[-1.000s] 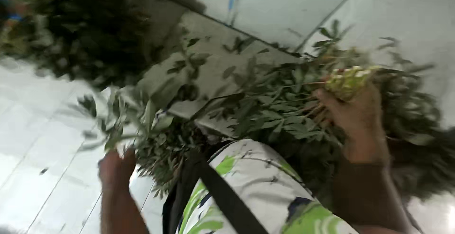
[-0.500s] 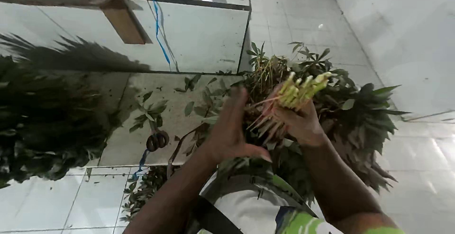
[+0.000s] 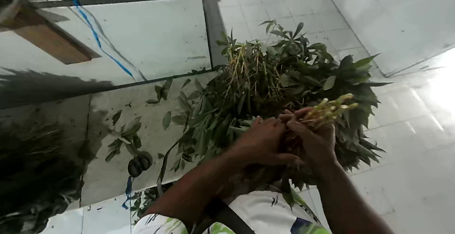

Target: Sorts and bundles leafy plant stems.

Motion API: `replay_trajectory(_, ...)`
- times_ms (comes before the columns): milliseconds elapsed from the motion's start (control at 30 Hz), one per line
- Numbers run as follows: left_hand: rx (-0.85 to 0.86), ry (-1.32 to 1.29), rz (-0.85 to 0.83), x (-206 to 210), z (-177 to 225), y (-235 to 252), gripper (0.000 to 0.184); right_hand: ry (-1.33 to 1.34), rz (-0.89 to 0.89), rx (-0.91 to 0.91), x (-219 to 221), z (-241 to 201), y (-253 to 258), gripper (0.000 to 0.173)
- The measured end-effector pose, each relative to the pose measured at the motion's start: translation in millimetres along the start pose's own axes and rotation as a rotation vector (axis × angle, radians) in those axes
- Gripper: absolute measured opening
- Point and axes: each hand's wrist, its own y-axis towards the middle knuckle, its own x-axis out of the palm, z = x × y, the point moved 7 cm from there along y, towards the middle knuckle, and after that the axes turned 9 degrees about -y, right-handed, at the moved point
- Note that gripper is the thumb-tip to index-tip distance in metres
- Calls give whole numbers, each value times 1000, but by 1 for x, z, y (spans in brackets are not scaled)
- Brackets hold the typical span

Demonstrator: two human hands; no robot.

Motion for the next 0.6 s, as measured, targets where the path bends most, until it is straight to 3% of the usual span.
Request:
replay_trajectory(33,39,-57,14,-10,-5,6,70,16,38,-7,-16,2,-2,29)
replay_trajectory(100,21,-71,166,-44,-27,26,48,52,92,-16,-50,5,-5,25)
replay_trajectory(200,-215,125,467,-112,-83,60,48,127,112,-46,-93,7,-14,21)
replay_trajectory(267,-369,190,622,-149,-124,81,56,162,110,-63,-109,8,-22,21)
replay_trajectory(300,-445,187,655,-159,-142,91,69,161,111,-65,-113,9,-26,21)
replay_trajectory(367,-534,168,654,-168,-167,108,92,163,115,-63,-119,11,-33,21)
replay_trajectory(400,-551,152,636,-168,-175,113,93,161,112,-65,-121,12,-35,20)
replay_trajectory(433,-555,142,613,-168,-176,115,84,157,107,-68,-124,13,-36,20)
replay_trajectory(533,-549,207,523,-187,-146,102,35,163,116,-63,-132,17,-38,20)
replay_trajectory(600,-558,321,503,-215,-113,77,31,173,108,-59,-133,19,-34,20)
